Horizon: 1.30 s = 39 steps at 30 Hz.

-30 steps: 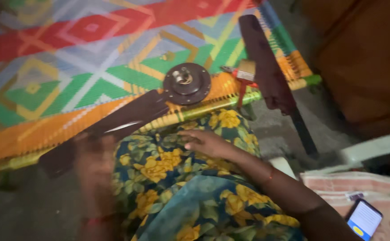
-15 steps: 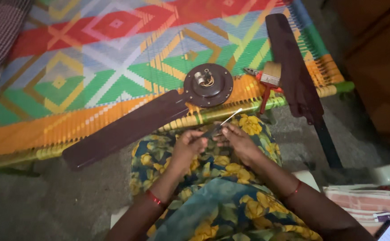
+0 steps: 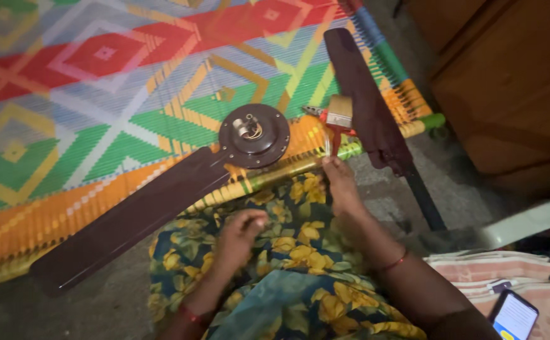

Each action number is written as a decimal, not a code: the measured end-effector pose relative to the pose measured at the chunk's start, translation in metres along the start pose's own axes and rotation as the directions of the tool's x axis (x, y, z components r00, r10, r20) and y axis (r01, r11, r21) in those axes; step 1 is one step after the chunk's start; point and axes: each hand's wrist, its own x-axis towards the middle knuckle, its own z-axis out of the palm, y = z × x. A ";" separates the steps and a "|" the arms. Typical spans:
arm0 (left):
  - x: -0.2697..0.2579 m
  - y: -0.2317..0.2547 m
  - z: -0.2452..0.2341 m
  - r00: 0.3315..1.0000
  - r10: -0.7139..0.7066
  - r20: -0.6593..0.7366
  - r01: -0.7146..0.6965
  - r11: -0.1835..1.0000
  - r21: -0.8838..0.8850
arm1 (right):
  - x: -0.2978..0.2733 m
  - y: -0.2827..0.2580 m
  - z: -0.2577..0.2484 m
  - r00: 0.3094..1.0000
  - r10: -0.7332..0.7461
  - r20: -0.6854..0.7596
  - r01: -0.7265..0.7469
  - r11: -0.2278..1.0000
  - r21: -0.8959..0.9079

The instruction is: The person attaches a fan blade to the motor housing using a screwdriver, then picks up a paintbrush and applies paint to the blade surface. The fan remains on a woven cot during the process.

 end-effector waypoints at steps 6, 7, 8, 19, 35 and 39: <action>0.015 -0.029 -0.037 0.969 -0.196 -0.147 0.101 0.866 -0.490 | 0.008 -0.023 -0.018 1.000 0.025 -0.002 -0.025 0.999 -0.030; 0.019 -0.032 -0.044 0.957 -0.245 -0.158 0.127 0.839 -0.528 | 0.010 -0.025 -0.014 0.998 0.048 -0.030 -0.050 0.996 -0.078; 0.023 -0.035 -0.047 0.941 -0.293 -0.168 0.151 0.810 -0.566 | 0.009 -0.025 -0.010 0.996 0.071 -0.059 -0.078 0.989 -0.124; 0.044 -0.074 -0.068 0.851 -0.487 -0.197 0.183 0.627 -0.757 | 0.011 0.001 -0.013 1.000 0.018 -0.001 -0.018 0.980 -0.196; 0.042 -0.077 -0.184 0.417 -0.766 -0.489 -0.128 0.483 -0.866 | 0.054 0.030 0.013 0.930 0.342 0.136 -0.313 0.929 -0.199; 0.046 -0.097 -0.199 0.544 -0.738 -0.399 -0.179 0.362 -0.915 | 0.107 0.052 0.039 0.978 0.164 0.129 -0.119 0.945 -0.303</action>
